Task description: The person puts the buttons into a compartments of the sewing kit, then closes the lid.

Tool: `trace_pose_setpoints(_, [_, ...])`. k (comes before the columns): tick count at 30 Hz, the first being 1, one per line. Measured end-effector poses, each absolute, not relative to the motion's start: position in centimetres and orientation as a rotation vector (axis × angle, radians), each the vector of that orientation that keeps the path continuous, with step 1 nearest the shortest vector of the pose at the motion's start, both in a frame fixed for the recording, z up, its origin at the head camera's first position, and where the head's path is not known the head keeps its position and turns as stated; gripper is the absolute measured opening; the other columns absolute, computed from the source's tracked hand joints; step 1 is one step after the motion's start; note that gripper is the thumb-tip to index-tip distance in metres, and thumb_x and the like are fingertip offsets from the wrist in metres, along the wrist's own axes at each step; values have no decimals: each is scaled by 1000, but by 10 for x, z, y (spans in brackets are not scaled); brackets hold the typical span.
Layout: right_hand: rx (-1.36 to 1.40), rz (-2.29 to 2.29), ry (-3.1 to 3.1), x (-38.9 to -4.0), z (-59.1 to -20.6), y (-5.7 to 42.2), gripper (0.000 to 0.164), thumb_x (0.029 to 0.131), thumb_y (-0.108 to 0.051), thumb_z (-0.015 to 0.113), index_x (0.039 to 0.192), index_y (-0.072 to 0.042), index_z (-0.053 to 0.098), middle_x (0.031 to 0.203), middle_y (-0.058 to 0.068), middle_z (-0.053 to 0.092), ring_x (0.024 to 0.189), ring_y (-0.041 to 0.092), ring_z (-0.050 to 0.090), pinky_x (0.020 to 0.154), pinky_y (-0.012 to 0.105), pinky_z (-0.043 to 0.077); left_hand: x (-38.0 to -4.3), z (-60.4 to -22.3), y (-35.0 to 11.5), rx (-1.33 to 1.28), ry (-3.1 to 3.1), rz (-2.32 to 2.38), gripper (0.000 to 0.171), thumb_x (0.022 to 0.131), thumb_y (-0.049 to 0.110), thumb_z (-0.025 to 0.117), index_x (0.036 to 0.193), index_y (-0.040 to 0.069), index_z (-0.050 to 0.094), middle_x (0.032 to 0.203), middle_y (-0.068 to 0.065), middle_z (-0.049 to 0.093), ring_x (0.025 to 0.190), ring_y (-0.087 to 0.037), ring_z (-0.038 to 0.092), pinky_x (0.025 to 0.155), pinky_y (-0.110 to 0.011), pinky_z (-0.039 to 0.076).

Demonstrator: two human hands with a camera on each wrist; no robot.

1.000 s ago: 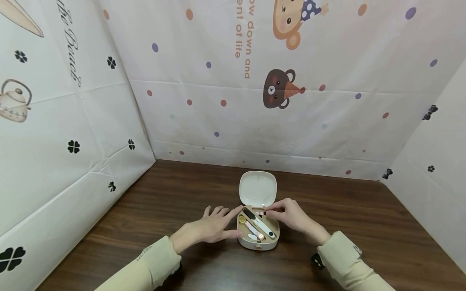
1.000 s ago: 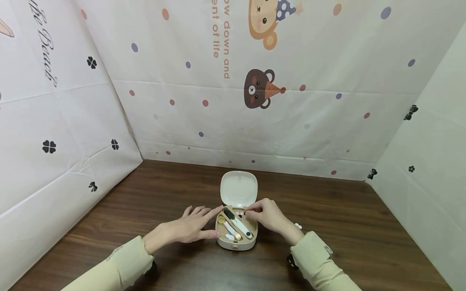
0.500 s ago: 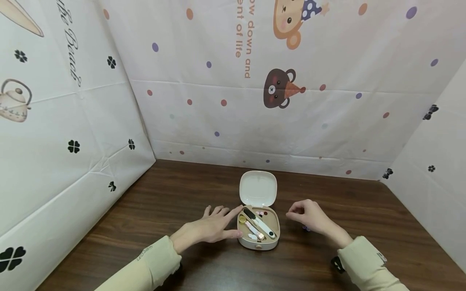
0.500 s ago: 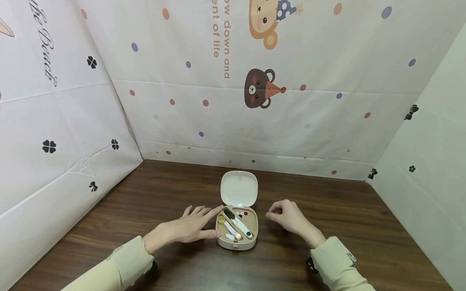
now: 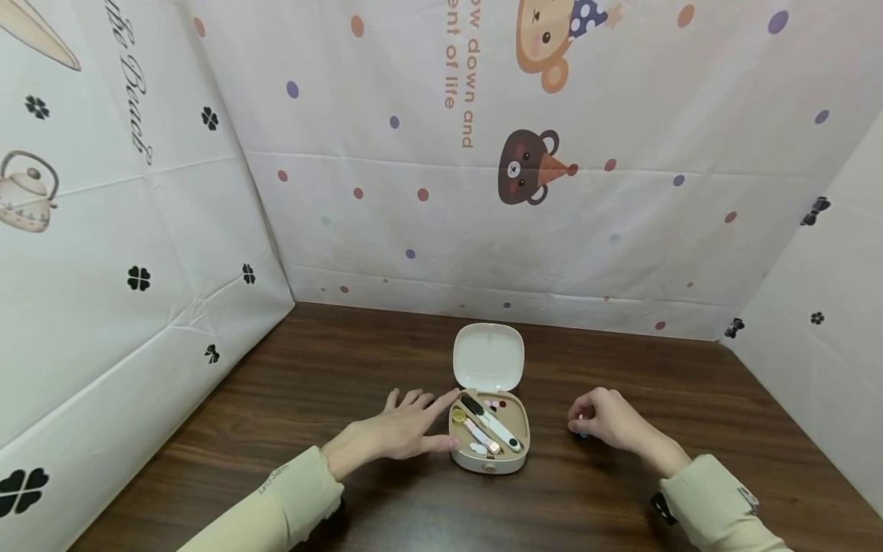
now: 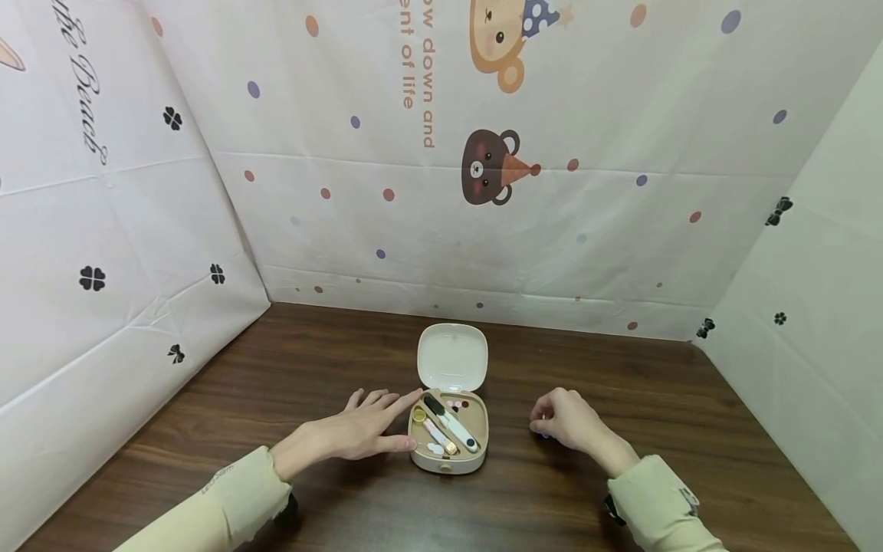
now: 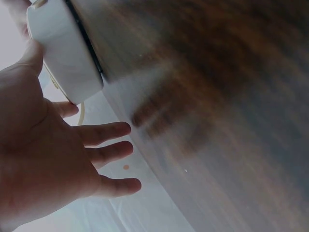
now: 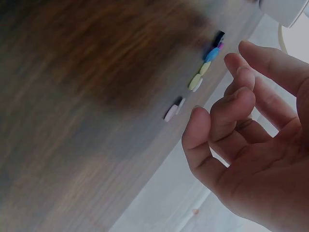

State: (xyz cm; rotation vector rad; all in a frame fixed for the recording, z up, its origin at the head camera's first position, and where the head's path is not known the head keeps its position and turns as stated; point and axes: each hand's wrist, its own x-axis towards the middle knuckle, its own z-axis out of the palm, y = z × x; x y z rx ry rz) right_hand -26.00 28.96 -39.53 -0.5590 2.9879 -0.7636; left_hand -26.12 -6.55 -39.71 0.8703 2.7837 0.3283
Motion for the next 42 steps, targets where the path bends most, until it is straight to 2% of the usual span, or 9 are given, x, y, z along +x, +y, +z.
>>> trace_pose_setpoints(9, [-449, -699, 2996, -255, -398, 290, 10, 80, -13, 76, 74, -18, 69, 64, -6, 58, 56, 6, 46, 51, 23, 38, -262, -399, -66, 878, 2796, 319, 84, 88, 73, 39, 156, 30, 13, 149, -14, 41, 143, -37, 29, 110, -69, 17])
trace_pose_setpoints(23, [-413, -703, 2979, -254, -397, 288, 13, 80, -10, 76, 73, -15, 67, 62, -5, 57, 55, 9, 46, 51, 24, 37, -262, -399, -66, 862, 2790, 317, 84, 88, 73, 39, 155, 31, 13, 150, -15, 40, 144, -37, 29, 110, -69, 17])
trace_pose_setpoints(34, [-476, -726, 2944, -255, -397, 292, 15, 83, -10, 73, 72, -14, 64, 63, -5, 58, 54, 6, 44, 51, 23, 37, -262, -399, -66, 876, 2782, 322, 84, 88, 74, 39, 156, 31, 13, 150, -16, 40, 143, -37, 29, 110, -70, 17])
trace_pose_setpoints(42, [-502, -702, 2952, -252, -394, 292, 18, 79, -12, 77, 67, -15, 64, 62, -7, 59, 55, 5, 46, 52, 22, 38, -262, -399, -66, 870, 2782, 323, 84, 88, 73, 39, 156, 31, 12, 150, -15, 40, 143, -37, 29, 110, -69, 17])
